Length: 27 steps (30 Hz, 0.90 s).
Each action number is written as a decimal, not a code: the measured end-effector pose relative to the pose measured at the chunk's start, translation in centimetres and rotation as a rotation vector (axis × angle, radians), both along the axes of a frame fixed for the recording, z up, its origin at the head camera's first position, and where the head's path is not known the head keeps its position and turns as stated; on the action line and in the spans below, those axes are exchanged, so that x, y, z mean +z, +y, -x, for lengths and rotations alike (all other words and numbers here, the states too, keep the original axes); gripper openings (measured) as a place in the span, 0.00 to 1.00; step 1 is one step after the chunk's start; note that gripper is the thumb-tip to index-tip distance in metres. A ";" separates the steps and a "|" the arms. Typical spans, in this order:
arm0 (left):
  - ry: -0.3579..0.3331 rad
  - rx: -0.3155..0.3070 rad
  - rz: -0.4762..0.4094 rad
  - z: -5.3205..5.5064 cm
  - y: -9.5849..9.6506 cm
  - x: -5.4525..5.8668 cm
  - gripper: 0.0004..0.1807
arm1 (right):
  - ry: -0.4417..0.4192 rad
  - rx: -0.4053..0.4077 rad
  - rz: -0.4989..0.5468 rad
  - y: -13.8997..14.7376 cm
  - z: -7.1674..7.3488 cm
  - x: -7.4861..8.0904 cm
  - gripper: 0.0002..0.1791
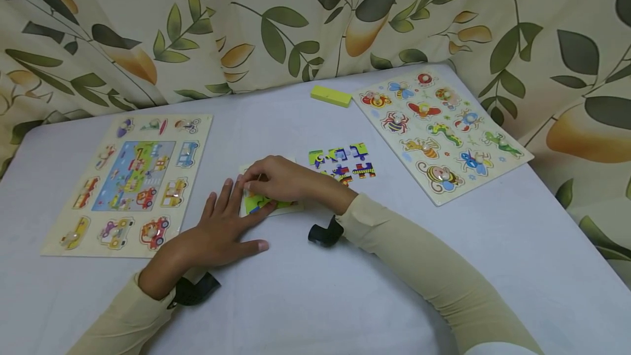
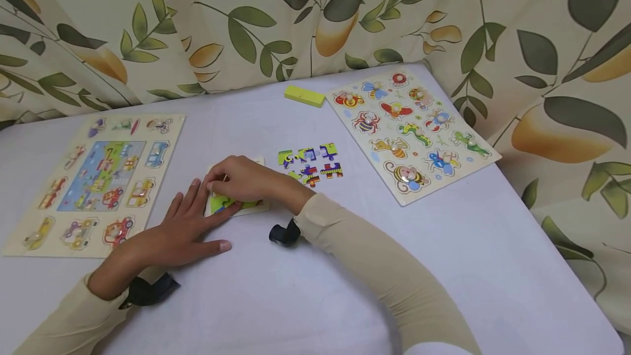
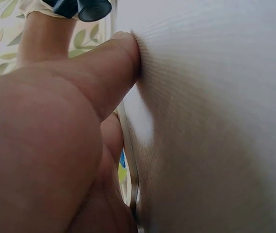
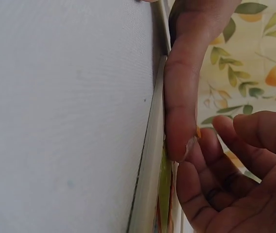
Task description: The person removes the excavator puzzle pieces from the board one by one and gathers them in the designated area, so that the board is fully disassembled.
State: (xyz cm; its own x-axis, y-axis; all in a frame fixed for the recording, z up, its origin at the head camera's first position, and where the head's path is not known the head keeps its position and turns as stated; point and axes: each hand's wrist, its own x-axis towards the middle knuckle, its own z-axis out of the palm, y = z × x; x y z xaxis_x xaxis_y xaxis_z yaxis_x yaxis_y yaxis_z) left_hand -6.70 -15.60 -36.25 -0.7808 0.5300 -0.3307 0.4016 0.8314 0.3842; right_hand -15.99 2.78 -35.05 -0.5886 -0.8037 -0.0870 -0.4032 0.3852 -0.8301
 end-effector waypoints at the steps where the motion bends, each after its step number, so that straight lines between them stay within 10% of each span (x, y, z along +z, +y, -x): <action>1: -0.001 0.001 -0.001 0.0 0.0 0.0 0.39 | 0.001 0.002 0.005 0.0 0.0 0.0 0.12; 27: -0.006 0.007 -0.015 0.0 -0.1 -0.3 0.39 | -0.045 0.075 0.025 -0.5 -0.1 -0.3 0.09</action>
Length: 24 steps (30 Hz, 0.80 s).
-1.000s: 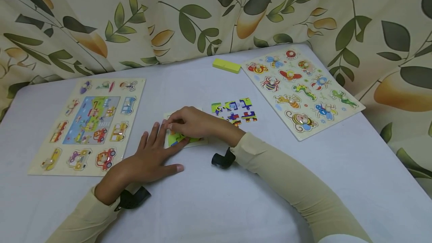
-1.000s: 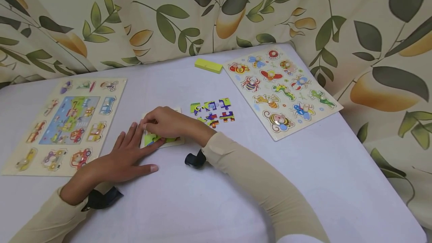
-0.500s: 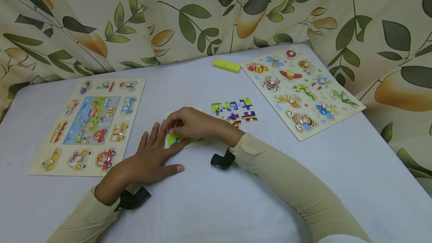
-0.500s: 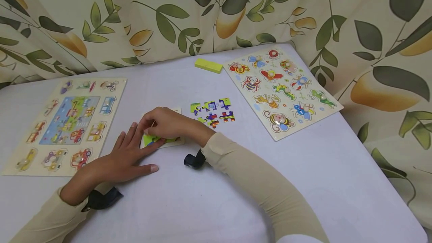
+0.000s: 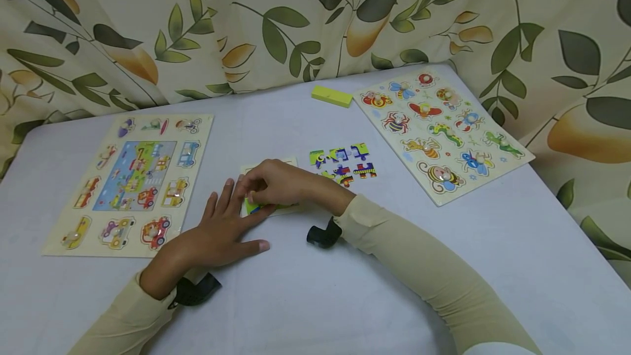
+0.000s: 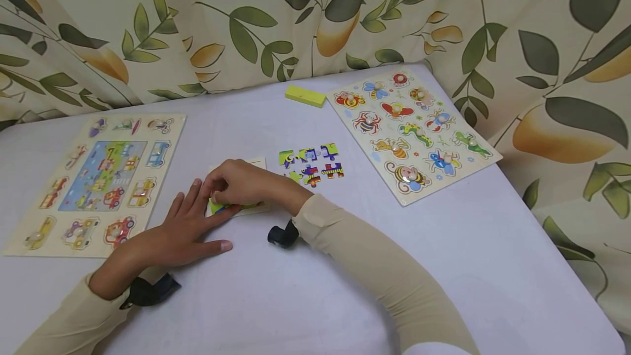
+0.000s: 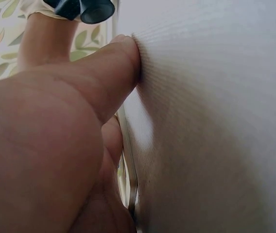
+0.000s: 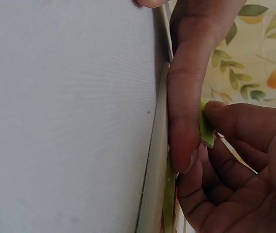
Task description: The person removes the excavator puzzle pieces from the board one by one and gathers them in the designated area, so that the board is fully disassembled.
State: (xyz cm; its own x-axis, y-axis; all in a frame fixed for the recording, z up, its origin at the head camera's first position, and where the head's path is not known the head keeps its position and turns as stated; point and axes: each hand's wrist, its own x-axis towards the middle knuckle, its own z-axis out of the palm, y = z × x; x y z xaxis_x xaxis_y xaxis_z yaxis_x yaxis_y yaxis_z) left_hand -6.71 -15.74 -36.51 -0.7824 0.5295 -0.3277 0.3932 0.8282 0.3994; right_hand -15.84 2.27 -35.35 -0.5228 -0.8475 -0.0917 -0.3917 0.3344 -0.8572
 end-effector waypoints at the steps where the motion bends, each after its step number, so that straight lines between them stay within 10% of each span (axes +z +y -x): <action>1: 0.002 -0.001 0.001 0.0 0.0 0.0 0.39 | 0.000 0.001 -0.007 0.0 0.0 0.0 0.08; 24: 0.007 -0.005 0.000 0.0 0.0 0.3 0.39 | 0.032 -0.044 -0.007 0.8 0.4 1.1 0.08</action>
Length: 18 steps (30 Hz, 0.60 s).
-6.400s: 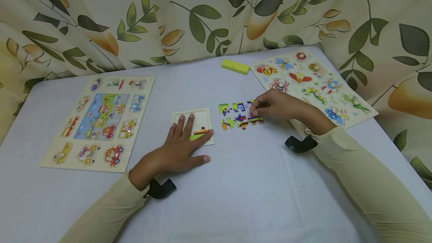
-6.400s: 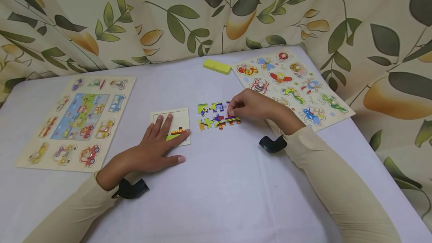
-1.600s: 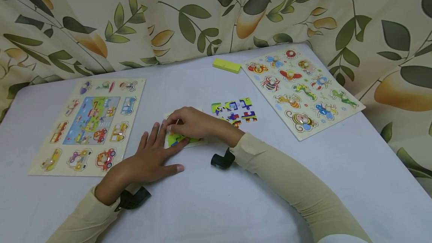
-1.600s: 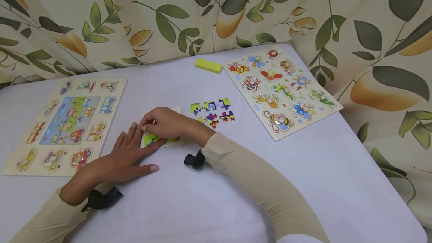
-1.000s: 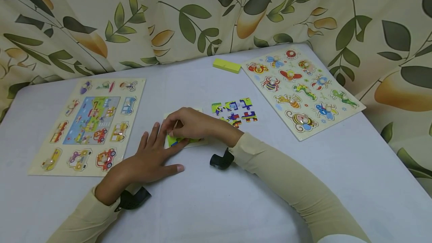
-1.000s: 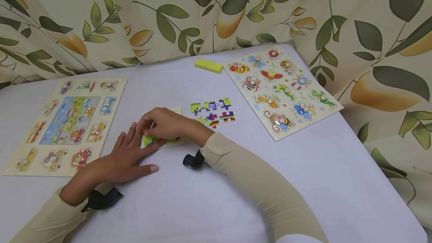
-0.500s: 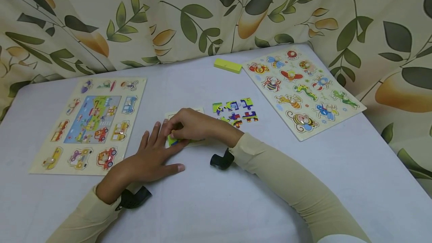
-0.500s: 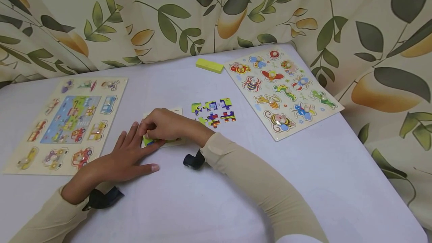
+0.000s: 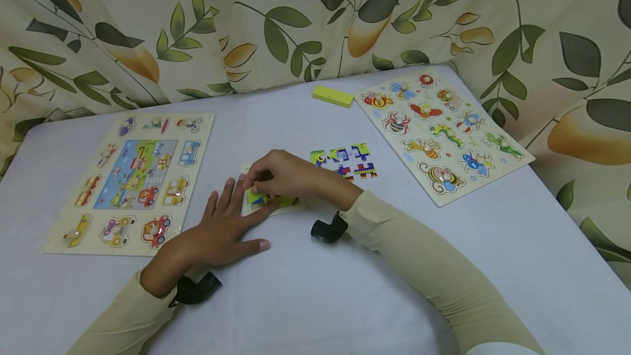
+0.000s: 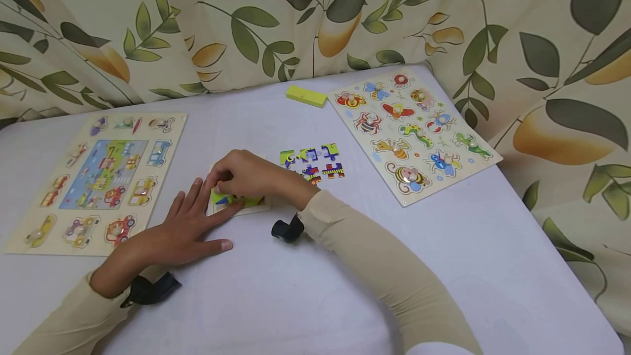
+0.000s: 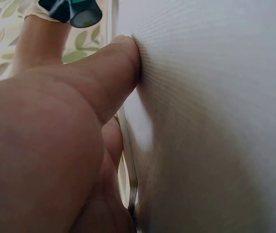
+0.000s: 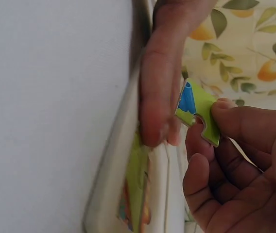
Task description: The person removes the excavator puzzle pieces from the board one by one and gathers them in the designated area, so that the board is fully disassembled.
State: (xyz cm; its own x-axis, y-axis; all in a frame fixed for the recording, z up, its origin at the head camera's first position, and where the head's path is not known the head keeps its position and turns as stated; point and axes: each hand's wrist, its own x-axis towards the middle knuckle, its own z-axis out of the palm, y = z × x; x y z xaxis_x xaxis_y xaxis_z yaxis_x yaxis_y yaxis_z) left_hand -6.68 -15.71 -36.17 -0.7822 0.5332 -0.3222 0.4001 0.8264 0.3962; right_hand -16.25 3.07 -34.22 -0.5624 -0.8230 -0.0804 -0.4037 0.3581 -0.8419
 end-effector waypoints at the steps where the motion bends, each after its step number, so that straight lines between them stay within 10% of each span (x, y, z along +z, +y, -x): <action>1: 0.000 -0.001 0.005 0.0 0.0 0.0 0.39 | 0.001 -0.005 0.000 0.1 0.0 0.2 0.08; 18: 0.003 0.016 0.032 0.1 0.0 -0.6 0.41 | 0.017 -0.031 -0.012 2.1 0.7 0.3 0.08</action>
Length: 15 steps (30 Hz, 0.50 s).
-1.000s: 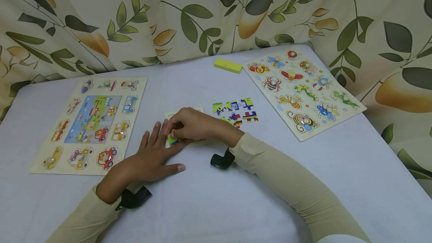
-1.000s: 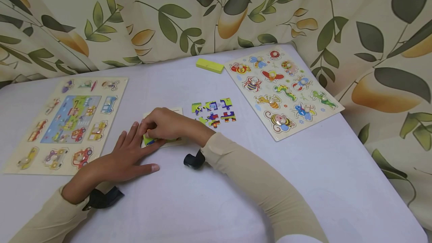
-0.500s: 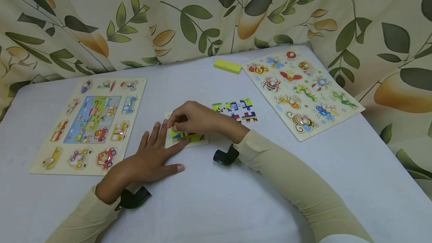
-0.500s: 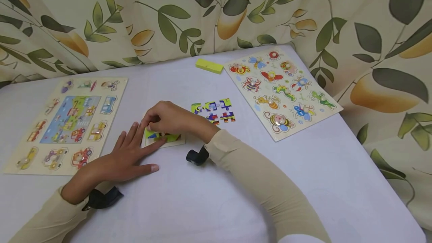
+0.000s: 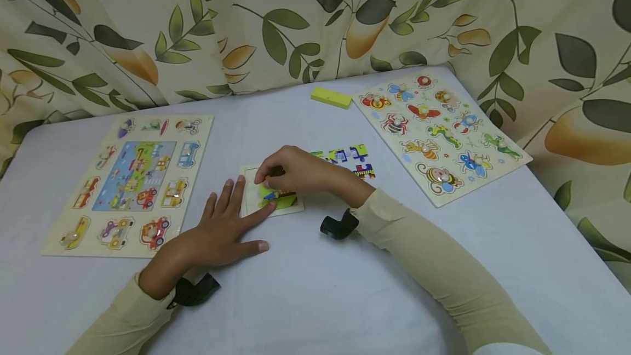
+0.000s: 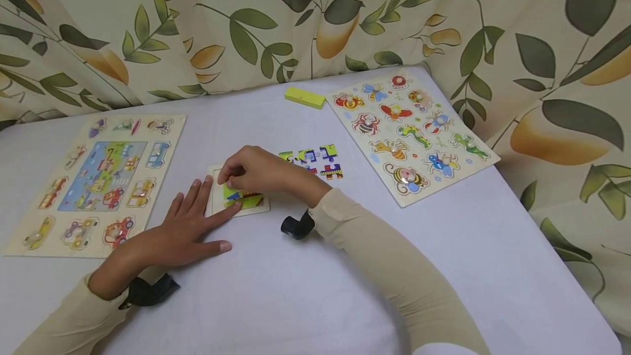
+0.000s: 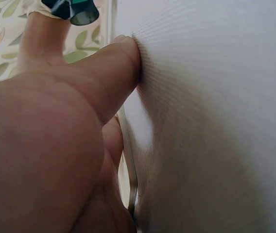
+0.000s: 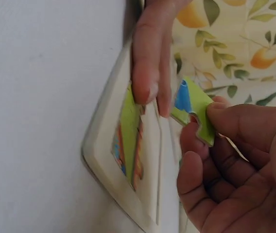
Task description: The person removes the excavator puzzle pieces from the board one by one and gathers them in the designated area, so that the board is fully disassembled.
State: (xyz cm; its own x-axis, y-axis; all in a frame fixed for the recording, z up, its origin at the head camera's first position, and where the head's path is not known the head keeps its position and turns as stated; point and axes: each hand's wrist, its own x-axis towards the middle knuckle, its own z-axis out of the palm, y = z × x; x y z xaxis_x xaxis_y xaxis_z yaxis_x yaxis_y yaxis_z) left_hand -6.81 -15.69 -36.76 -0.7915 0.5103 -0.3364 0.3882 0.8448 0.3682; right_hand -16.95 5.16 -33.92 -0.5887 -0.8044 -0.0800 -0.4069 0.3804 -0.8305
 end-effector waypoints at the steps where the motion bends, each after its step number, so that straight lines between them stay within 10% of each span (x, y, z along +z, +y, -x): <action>1: 0.000 0.000 0.000 0.0 0.0 0.0 0.41 | -0.005 0.000 -0.004 0.2 0.1 0.0 0.09; 15: 0.004 0.009 -0.001 -0.1 0.0 0.1 0.41 | -0.054 -0.055 -0.055 1.8 0.2 0.4 0.10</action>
State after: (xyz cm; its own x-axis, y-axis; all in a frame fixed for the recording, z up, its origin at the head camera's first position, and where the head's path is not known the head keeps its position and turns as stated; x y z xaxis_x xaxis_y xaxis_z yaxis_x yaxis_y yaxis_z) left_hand -6.74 -15.66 -36.70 -0.7974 0.5035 -0.3326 0.3822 0.8480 0.3672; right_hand -17.11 6.99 -33.52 -0.6252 -0.7648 -0.1559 -0.3396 0.4464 -0.8279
